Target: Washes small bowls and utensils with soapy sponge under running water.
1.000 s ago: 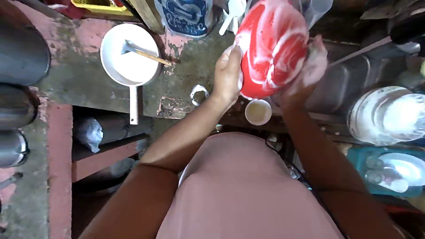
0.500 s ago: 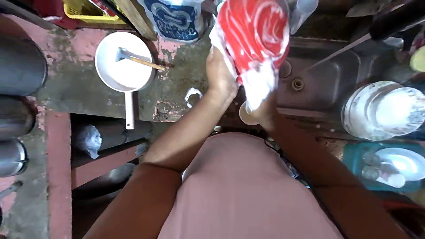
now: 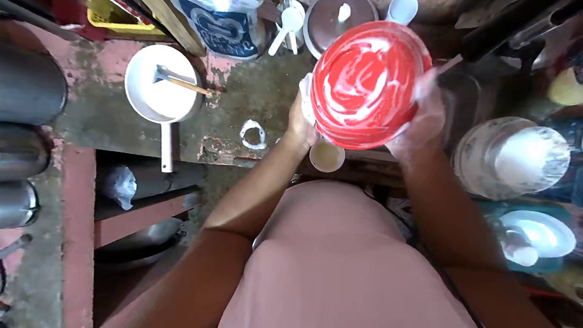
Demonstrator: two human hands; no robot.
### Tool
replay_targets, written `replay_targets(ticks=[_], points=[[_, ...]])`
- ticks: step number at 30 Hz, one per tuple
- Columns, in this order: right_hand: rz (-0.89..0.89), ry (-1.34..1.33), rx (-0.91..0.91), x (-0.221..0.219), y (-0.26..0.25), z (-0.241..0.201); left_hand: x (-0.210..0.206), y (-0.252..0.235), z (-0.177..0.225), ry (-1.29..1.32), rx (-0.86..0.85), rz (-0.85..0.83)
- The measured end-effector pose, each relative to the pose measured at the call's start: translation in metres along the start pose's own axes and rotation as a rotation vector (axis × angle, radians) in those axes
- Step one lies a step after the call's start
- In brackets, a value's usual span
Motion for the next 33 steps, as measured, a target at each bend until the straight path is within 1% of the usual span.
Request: replay_targets(ticks=[1, 2, 4, 5, 7, 9, 11, 12, 15, 17, 18, 20, 22, 23, 24, 26, 27, 28, 29, 30, 31, 32, 33], points=[[0.022, 0.102, -0.026, 0.004, 0.004, 0.003, 0.006, -0.004, -0.006, -0.056, -0.039, 0.025], [0.081, 0.222, -0.047, 0.009, 0.008, 0.005, 0.009, -0.007, -0.010, -0.142, -0.083, 0.052], [0.194, 0.542, -0.087, 0.014, 0.012, 0.009, 0.005, -0.011, -0.018, -0.315, -0.104, 0.012], [0.202, 0.717, -0.086, 0.012, 0.015, 0.011, -0.001, -0.011, -0.024, -0.371, -0.080, -0.014], [0.136, 1.023, -0.013, 0.001, 0.023, 0.013, -0.011, -0.004, -0.037, -0.407, -0.025, -0.058], [0.000, 1.236, 0.121, -0.016, 0.027, 0.022, -0.024, 0.007, -0.045, -0.339, 0.022, -0.106], [-0.177, 1.445, 0.140, -0.032, 0.030, 0.038, -0.029, 0.019, -0.050, -0.260, 0.090, -0.064], [-0.256, 1.499, 0.135, -0.040, 0.032, 0.047, -0.027, 0.022, -0.049, -0.234, 0.111, -0.046], [-0.473, 1.470, 0.119, -0.055, 0.043, 0.068, -0.004, 0.022, -0.034, -0.213, 0.085, 0.041], [-0.550, 1.459, 0.041, -0.053, 0.053, 0.073, 0.011, 0.027, -0.018, -0.224, 0.071, 0.062], [-0.565, 1.518, -0.005, -0.049, 0.056, 0.072, 0.018, 0.028, -0.012, -0.229, 0.075, 0.077], [-0.537, 1.586, -0.071, -0.044, 0.060, 0.075, 0.033, 0.031, -0.005, -0.251, 0.065, 0.110], [-0.491, 1.478, -0.086, -0.049, 0.064, 0.086, 0.045, 0.032, -0.003, -0.288, 0.015, 0.102], [-0.516, 1.388, -0.122, -0.056, 0.065, 0.086, 0.048, 0.034, -0.003, -0.306, -0.009, 0.099], [-0.551, 1.334, -0.184, -0.062, 0.065, 0.084, 0.050, 0.037, -0.002, -0.326, -0.023, 0.101], [-0.589, 1.365, -0.329, -0.069, 0.059, 0.077, 0.056, 0.041, 0.006, -0.365, -0.037, 0.096], [-0.576, 1.467, -0.352, -0.063, 0.053, 0.079, 0.059, 0.043, 0.010, -0.394, -0.029, 0.090], [-0.539, 1.607, -0.331, -0.053, 0.046, 0.084, 0.061, 0.045, 0.014, -0.427, -0.015, 0.079], [-0.463, 1.727, -0.267, -0.043, 0.037, 0.088, 0.064, 0.048, 0.017, -0.473, 0.005, 0.061], [-0.361, 1.786, -0.221, -0.038, 0.028, 0.089, 0.065, 0.051, 0.017, -0.525, 0.032, 0.052], [-0.254, 1.812, -0.190, -0.037, 0.018, 0.090, 0.066, 0.054, 0.015, -0.571, 0.059, 0.043], [-0.200, 1.799, -0.188, -0.038, 0.012, 0.094, 0.062, 0.059, 0.012, -0.594, 0.086, 0.005], [-0.183, 1.750, -0.194, -0.043, 0.009, 0.101, 0.058, 0.061, 0.008, -0.592, 0.101, -0.054]])
Point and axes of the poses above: each hand's wrist, its own y-axis away from the middle knuckle, its own x-axis out of the back of the hand, z = x × y, the point moved 6 cm from there along -y, towards the middle knuckle, and after that the axes turned 8 degrees about y, right-handed, at the moved point
